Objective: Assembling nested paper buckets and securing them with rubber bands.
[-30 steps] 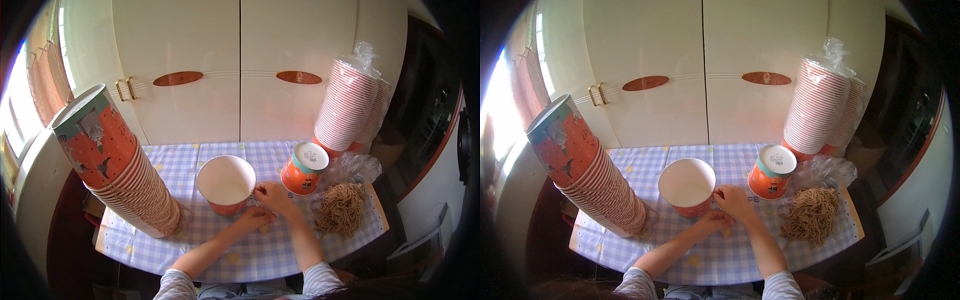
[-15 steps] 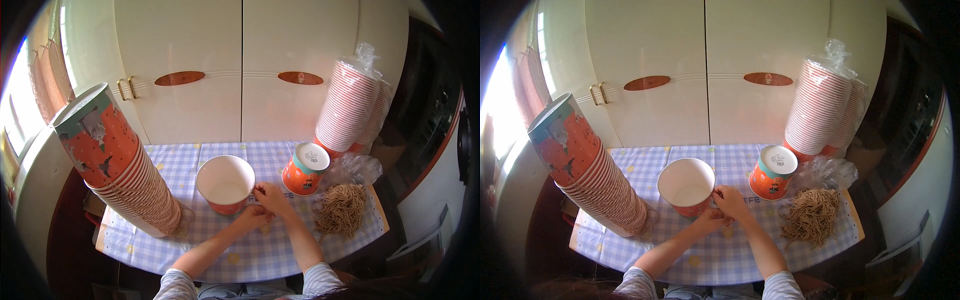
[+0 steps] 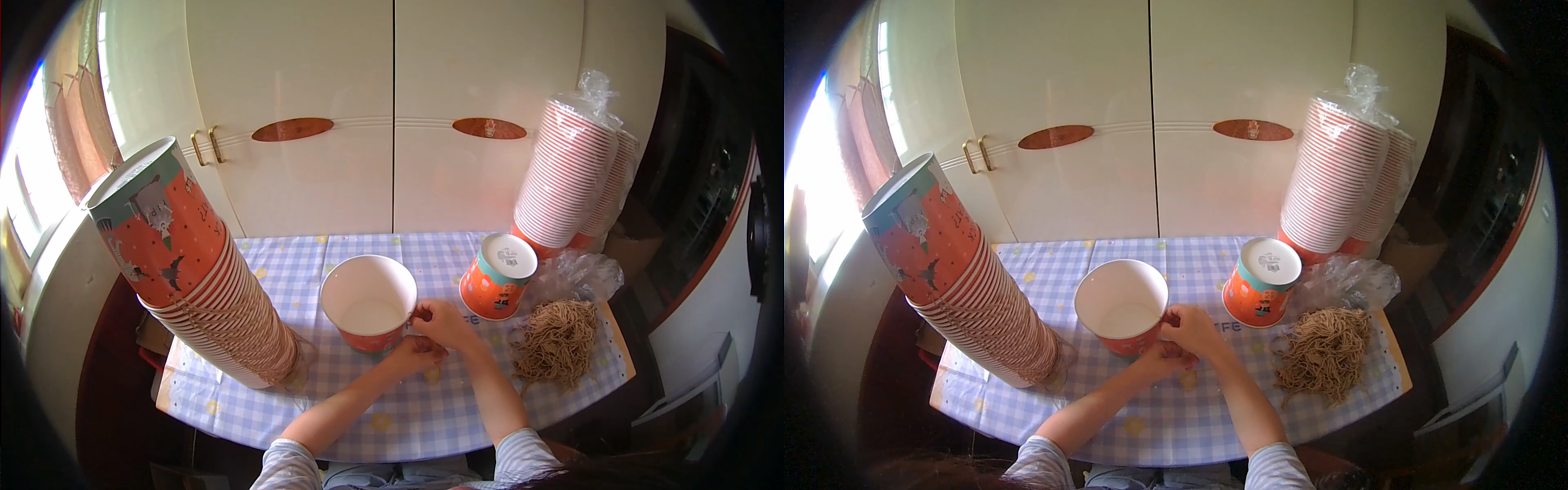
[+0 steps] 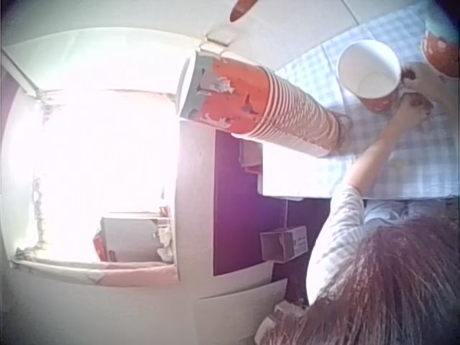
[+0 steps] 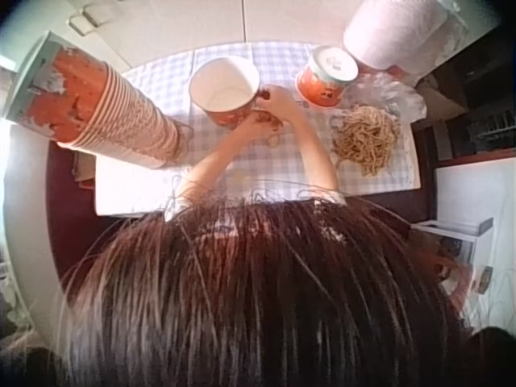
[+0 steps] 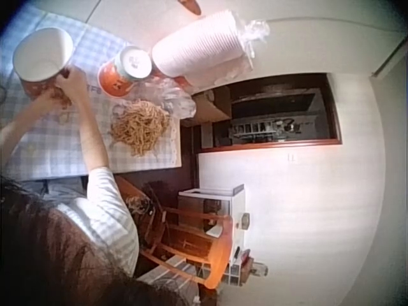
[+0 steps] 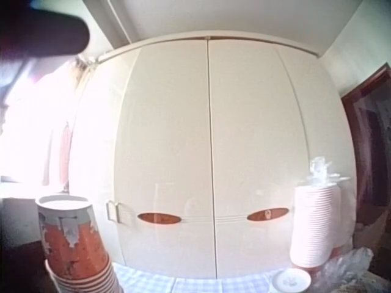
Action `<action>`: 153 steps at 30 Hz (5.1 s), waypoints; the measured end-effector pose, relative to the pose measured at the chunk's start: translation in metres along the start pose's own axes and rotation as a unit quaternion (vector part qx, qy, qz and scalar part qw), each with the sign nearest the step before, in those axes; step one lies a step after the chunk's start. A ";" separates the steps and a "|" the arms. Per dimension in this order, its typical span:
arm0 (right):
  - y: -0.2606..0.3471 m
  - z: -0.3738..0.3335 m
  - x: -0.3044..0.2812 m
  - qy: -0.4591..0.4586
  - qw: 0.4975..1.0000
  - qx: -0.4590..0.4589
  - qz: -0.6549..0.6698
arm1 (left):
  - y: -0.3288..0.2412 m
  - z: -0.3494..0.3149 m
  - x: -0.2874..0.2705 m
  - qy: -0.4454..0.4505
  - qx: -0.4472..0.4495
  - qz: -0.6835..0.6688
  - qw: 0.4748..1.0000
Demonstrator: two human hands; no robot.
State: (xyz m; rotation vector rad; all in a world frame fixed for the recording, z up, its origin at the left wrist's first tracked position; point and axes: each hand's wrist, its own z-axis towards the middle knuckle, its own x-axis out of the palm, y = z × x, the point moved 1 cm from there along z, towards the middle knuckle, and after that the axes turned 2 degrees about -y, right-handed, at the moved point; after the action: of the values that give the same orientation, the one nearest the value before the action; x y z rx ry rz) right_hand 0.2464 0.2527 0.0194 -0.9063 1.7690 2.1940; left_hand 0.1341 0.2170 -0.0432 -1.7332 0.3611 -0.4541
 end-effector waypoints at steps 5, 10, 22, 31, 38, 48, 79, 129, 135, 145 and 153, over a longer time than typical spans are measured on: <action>-0.004 0.002 0.005 -0.038 0.999 0.011 0.020 | 0.002 0.001 -0.001 0.004 0.011 -0.017 1.000; -0.003 0.002 0.007 -0.060 0.997 0.024 0.028 | 0.004 0.000 -0.001 0.001 0.042 0.001 0.999; -0.016 0.005 -0.001 -0.052 0.998 0.029 0.022 | -0.016 -0.013 0.007 0.117 -0.008 0.133 0.984; -0.028 0.007 -0.023 -0.086 0.994 0.034 0.062 | -0.106 -0.097 -0.002 0.079 0.302 0.330 0.891; -0.035 0.005 -0.041 -0.108 0.991 0.035 0.075 | -0.139 -0.143 -0.042 -0.030 0.296 0.338 0.893; -0.048 0.005 -0.053 -0.195 0.980 0.023 0.032 | -0.127 -0.138 -0.084 -0.348 0.093 0.551 0.753; 0.052 -0.053 -0.020 0.049 0.919 -0.160 -0.357 | -0.114 -0.089 -0.099 -0.400 0.260 0.019 0.879; 0.018 -0.042 -0.071 0.068 0.953 -0.128 -0.266 | -0.089 -0.066 -0.053 -0.033 0.052 0.356 0.932; 0.020 -0.042 -0.071 0.071 0.965 -0.097 -0.232 | -0.094 -0.076 -0.091 -0.172 0.040 0.368 0.913; 0.021 -0.043 -0.069 0.086 0.965 -0.088 -0.233 | -0.070 -0.039 -0.091 -0.318 0.228 0.017 0.920; 0.030 -0.043 -0.068 0.081 0.972 -0.074 -0.208 | -0.090 -0.059 -0.083 -0.259 0.222 -0.210 0.916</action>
State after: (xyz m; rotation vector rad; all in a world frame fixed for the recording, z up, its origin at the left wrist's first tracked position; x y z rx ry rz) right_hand 0.3002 0.2197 0.0771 -1.3822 1.3287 2.0385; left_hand 0.0328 0.2244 0.0463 -1.4034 -0.4759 -0.3276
